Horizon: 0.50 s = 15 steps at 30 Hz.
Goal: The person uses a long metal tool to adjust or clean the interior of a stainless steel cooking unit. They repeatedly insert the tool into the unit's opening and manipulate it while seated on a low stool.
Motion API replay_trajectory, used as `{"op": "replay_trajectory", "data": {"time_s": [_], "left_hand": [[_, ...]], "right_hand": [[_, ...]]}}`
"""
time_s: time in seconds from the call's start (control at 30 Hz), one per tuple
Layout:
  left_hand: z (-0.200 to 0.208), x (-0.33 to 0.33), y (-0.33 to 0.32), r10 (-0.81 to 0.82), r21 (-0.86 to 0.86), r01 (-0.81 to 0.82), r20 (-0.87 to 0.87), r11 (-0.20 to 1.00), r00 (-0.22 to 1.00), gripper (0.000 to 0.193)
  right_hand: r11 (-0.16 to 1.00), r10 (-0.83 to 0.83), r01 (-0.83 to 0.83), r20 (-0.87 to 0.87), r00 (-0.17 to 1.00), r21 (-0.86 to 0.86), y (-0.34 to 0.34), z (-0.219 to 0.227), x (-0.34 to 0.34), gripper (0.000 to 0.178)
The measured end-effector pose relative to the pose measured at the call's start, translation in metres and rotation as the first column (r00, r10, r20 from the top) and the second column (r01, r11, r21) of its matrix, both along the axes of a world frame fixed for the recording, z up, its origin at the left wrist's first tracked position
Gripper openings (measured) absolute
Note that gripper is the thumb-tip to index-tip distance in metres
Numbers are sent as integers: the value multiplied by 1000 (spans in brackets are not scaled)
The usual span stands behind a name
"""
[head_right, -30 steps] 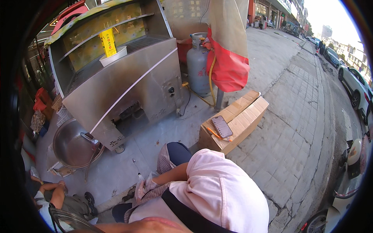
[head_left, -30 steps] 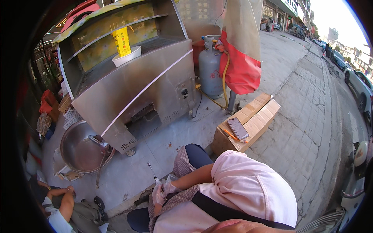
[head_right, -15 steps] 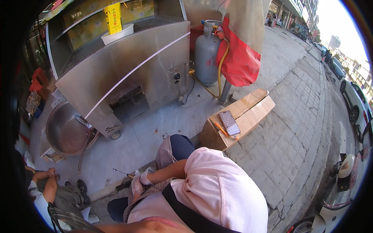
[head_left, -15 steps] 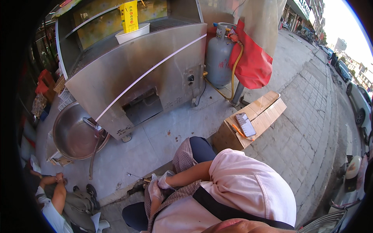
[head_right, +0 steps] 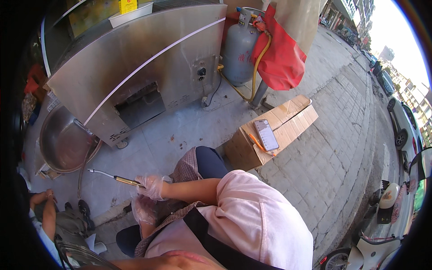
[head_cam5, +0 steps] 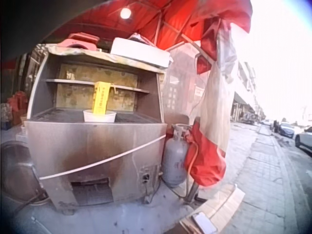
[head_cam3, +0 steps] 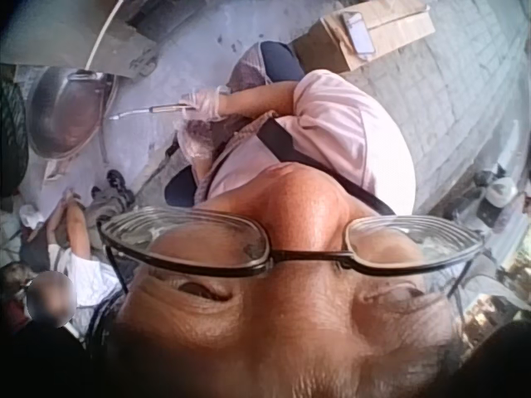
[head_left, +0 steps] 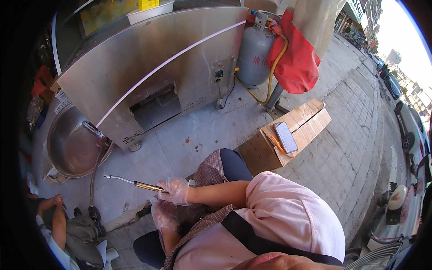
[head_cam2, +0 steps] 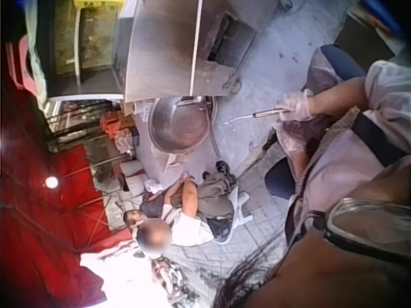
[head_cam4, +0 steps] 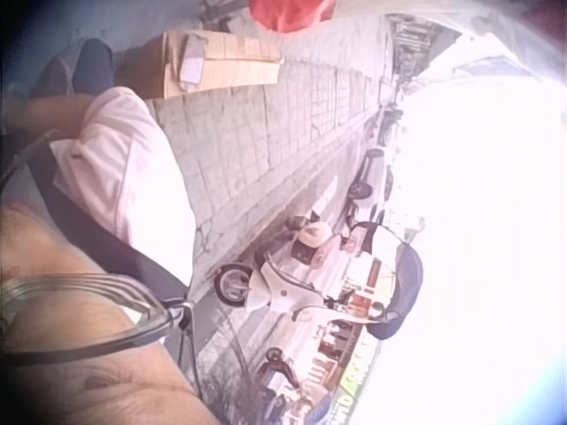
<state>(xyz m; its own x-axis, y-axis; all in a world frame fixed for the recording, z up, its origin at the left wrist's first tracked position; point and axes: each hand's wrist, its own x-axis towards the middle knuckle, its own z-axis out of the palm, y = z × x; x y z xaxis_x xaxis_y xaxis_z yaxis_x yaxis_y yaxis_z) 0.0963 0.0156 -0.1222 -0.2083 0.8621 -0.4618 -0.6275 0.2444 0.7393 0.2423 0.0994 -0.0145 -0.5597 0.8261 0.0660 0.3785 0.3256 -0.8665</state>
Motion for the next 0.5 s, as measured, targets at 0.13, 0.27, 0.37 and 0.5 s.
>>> {"op": "replay_trajectory", "data": {"time_s": [0.13,0.27,0.37,0.5], "left_hand": [[0,8,11,-223,-102,200,-351,975,909,33],[10,23,9,-205,-247,140,-260,959,944,32],[24,27,9,-223,-222,160,-296,962,929,34],[34,26,12,-194,-295,108,-281,950,940,30]], "right_hand": [[900,150,-217,198,969,378,8,-3,3,21],[762,155,-534,696,701,368,35,-23,-12,20],[708,101,-578,751,653,407,60,-22,-17,19],[839,97,-408,638,764,360,114,6,-5,18]]}}
